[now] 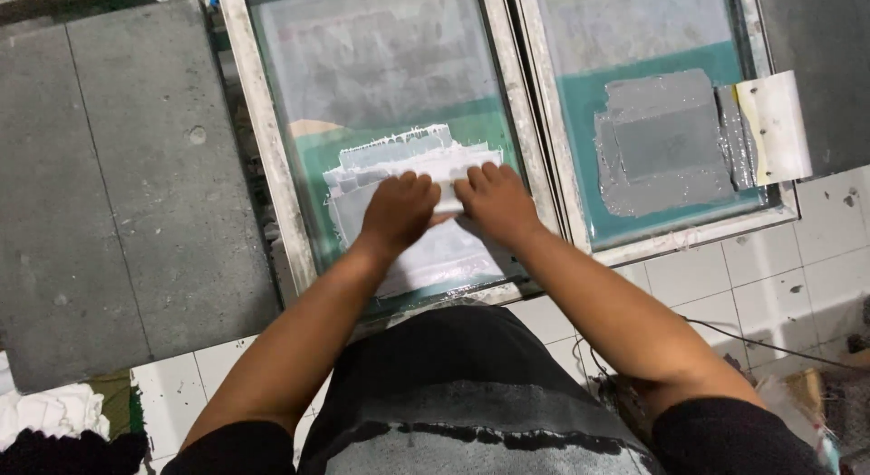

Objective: Manual screen printing of white ink onto a stack of small fabric pieces using a squeegee

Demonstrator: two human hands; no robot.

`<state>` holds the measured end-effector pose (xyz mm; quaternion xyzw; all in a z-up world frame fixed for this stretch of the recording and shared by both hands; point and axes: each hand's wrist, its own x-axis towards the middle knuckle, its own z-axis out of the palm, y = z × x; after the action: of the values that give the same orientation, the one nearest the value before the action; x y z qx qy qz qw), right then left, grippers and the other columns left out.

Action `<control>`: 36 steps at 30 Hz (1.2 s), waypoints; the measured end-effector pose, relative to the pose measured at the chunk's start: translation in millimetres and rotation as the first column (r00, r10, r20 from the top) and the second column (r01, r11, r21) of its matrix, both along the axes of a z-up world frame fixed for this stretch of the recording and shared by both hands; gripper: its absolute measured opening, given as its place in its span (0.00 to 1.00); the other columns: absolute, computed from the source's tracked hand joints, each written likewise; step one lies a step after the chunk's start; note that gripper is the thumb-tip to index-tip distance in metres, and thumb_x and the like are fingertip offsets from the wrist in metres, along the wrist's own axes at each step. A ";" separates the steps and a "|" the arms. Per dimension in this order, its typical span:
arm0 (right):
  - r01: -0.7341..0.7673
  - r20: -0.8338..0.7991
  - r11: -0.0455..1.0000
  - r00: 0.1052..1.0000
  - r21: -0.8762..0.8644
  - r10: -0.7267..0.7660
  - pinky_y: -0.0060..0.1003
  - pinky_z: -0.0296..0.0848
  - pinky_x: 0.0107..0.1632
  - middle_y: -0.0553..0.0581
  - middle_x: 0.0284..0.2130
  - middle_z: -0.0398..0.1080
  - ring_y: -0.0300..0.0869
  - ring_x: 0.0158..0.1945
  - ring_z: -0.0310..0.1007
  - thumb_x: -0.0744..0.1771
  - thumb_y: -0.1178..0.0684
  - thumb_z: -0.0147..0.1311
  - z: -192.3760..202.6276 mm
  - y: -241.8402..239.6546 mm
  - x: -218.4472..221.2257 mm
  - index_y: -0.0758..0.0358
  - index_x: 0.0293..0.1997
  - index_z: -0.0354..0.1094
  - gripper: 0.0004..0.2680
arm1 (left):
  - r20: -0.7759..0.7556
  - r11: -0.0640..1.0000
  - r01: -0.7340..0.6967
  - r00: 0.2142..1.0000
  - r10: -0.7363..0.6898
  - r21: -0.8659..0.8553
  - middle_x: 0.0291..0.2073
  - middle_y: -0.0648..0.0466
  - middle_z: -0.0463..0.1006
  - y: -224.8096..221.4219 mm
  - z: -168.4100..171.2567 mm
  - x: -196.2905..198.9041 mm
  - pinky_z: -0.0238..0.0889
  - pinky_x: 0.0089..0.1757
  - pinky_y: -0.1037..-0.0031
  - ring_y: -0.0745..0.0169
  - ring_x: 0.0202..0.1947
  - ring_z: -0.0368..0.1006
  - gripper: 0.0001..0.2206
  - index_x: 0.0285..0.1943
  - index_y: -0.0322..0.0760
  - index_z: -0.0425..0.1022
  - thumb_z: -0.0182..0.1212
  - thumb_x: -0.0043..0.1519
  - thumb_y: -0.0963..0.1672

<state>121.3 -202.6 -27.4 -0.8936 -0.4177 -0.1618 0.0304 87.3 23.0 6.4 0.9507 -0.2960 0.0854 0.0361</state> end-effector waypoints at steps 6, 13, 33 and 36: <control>-0.064 -0.139 0.998 0.988 -0.005 0.063 0.46 0.67 0.37 0.55 0.28 0.64 0.52 0.35 0.68 0.60 0.43 0.62 34.2 -20.6 -77.7 0.54 0.33 0.67 0.10 | 0.075 0.981 0.070 0.996 -0.057 -0.179 0.29 0.55 0.66 -17.1 -8.5 -80.5 0.65 0.31 0.65 0.54 0.32 0.69 0.19 0.36 0.42 0.70 0.64 0.58 0.57; -0.051 -0.397 0.979 0.917 -0.195 -0.031 0.45 0.70 0.38 0.53 0.30 0.71 0.49 0.37 0.73 0.60 0.43 0.66 77.5 -10.0 -70.5 0.52 0.37 0.73 0.10 | 0.064 0.949 0.044 0.998 -0.025 -0.312 0.24 0.53 0.68 -8.0 5.0 -78.3 0.65 0.30 0.64 0.53 0.28 0.70 0.24 0.31 0.40 0.72 0.55 0.63 0.60; -0.242 -0.109 0.970 0.965 0.001 0.240 0.47 0.70 0.37 0.57 0.32 0.65 0.53 0.37 0.69 0.58 0.46 0.65 14.8 51.9 -74.3 0.56 0.35 0.68 0.12 | 0.212 0.988 -0.095 0.970 0.120 -0.126 0.25 0.57 0.64 47.0 17.5 -101.5 0.59 0.29 0.65 0.55 0.27 0.66 0.13 0.28 0.48 0.66 0.66 0.55 0.52; -0.276 -0.141 0.961 0.951 0.009 0.274 0.43 0.67 0.33 0.55 0.29 0.63 0.50 0.33 0.67 0.62 0.50 0.60 37.9 44.0 -90.8 0.57 0.31 0.67 0.06 | 0.082 0.964 -0.074 0.992 0.098 -0.256 0.26 0.55 0.66 39.3 0.3 -127.8 0.61 0.29 0.67 0.55 0.29 0.68 0.21 0.28 0.43 0.68 0.63 0.58 0.58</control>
<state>30.5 -158.6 10.5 -0.8361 -0.5356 -0.0900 0.0772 -40.5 62.3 6.7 0.9452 -0.2427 0.1685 0.1391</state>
